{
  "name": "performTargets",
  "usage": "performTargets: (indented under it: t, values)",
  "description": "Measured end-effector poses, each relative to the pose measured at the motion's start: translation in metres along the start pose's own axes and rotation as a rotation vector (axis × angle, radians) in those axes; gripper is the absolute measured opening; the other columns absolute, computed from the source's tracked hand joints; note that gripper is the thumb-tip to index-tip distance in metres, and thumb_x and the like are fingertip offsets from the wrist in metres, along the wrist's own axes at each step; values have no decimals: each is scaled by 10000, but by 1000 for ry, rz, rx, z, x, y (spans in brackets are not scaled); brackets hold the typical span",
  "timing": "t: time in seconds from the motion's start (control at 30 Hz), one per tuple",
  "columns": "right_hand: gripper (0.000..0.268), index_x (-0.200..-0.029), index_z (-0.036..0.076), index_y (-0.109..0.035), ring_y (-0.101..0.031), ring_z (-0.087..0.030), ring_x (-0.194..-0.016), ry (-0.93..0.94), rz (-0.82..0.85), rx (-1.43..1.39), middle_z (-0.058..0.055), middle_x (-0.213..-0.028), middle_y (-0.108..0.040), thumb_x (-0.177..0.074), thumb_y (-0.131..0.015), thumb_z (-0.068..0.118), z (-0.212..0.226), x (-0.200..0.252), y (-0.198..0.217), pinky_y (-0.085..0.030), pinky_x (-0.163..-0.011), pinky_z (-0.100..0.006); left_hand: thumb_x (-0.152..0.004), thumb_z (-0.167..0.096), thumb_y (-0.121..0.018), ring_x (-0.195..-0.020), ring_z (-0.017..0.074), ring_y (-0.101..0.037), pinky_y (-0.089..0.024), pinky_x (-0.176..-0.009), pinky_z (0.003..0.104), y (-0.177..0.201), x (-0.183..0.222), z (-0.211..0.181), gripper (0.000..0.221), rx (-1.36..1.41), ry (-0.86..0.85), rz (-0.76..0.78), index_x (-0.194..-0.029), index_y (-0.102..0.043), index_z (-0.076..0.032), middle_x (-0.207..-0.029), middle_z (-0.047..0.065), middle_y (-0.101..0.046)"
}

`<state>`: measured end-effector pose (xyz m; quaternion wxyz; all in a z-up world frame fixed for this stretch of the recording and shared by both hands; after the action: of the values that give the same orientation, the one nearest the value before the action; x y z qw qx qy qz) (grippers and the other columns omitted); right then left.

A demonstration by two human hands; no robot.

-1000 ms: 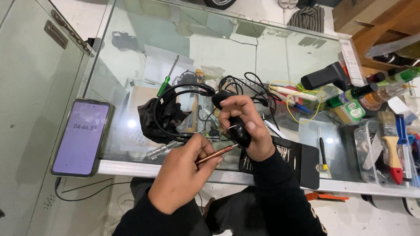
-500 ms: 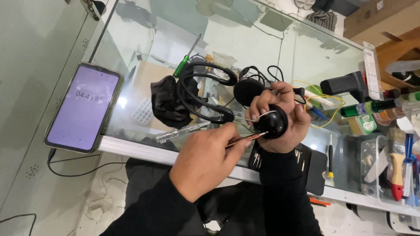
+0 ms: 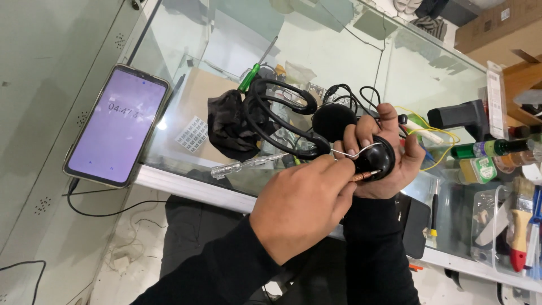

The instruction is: Reassembling headphones by aligning components and fastening them with screws using a screwdriver.

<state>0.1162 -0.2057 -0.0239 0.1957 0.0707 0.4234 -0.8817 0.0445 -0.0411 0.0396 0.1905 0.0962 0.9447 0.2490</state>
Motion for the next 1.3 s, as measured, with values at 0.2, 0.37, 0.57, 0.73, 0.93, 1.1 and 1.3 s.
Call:
performTargets:
  t: [0.2, 0.37, 0.57, 0.73, 0.93, 1.1, 1.3]
  values:
    - [476, -1310, 80, -504, -529, -270, -742, 63, -60, 183, -121, -877, -500, -997, -547, 437, -1, 0, -4, -417, -667, -380, -961, -150, -607, -727, 377, -628, -458, -468, 580, 6, 0, -9, 66, -188, -37, 88, -1009, -561, -146, -909, 92, -565]
    - [546, -1262, 61, -478, -535, -222, -700, 46, -46, 435, -91, -822, -460, -970, -591, 509, -7, -1, -15, -445, -706, -314, -1023, -121, -601, -667, 273, -524, -417, -462, 423, 0, 15, 13, 32, -262, -151, -37, -993, -590, -128, -865, 56, -534]
    - [471, -1230, 137, -453, -495, -214, -715, 19, 27, 453, -101, -849, -447, -993, -605, 515, -13, 2, -19, -434, -703, -303, -1045, -140, -697, -631, 149, -562, -462, -508, 297, 3, 18, 14, 165, -616, -527, -204, -891, -641, -158, -751, -12, -557]
    - [459, -1217, 139, -445, -488, -201, -714, 30, 51, 409, -102, -835, -452, -987, -631, 490, -16, -1, -13, -418, -713, -300, -1005, -124, -613, -531, 127, -465, -400, -443, 288, 6, 8, 16, 83, -792, -636, -138, -930, -622, -160, -718, -30, -491]
    - [466, -1222, 139, -438, -490, -176, -759, 54, 43, 486, -91, -847, -475, -979, -602, 502, -16, 5, -6, -430, -693, -274, -1049, -235, -553, -494, 329, -546, -388, -476, 478, -5, -6, 31, 279, -210, -26, 216, -803, -547, -103, -585, 80, -578]
    - [471, -1180, 127, -421, -454, -165, -774, 131, -58, 533, -88, -858, -453, -952, -576, 509, -15, 4, -19, -406, -694, -282, -1062, -339, -572, -565, 327, -546, -351, -581, 465, 2, -21, 28, 468, -134, 412, 422, -667, -527, -92, -569, 112, -578]
    - [419, -1171, 112, -458, -476, -205, -699, 154, -104, 357, -114, -824, -478, -985, -565, 472, -12, 3, -9, -432, -675, -307, -943, -113, -587, -563, 127, -501, -353, -378, 295, 4, -11, 0, 98, -983, -615, 20, -898, -584, -199, -730, -48, -487]
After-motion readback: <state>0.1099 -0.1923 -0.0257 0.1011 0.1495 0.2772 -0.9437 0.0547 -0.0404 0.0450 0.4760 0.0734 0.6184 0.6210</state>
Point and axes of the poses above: each hand's wrist, its own x-axis away from the middle knuckle, its own y-axis out of the back of the hand, z = x × y, the point moved 3 cm from there along -x, towards the middle knuckle
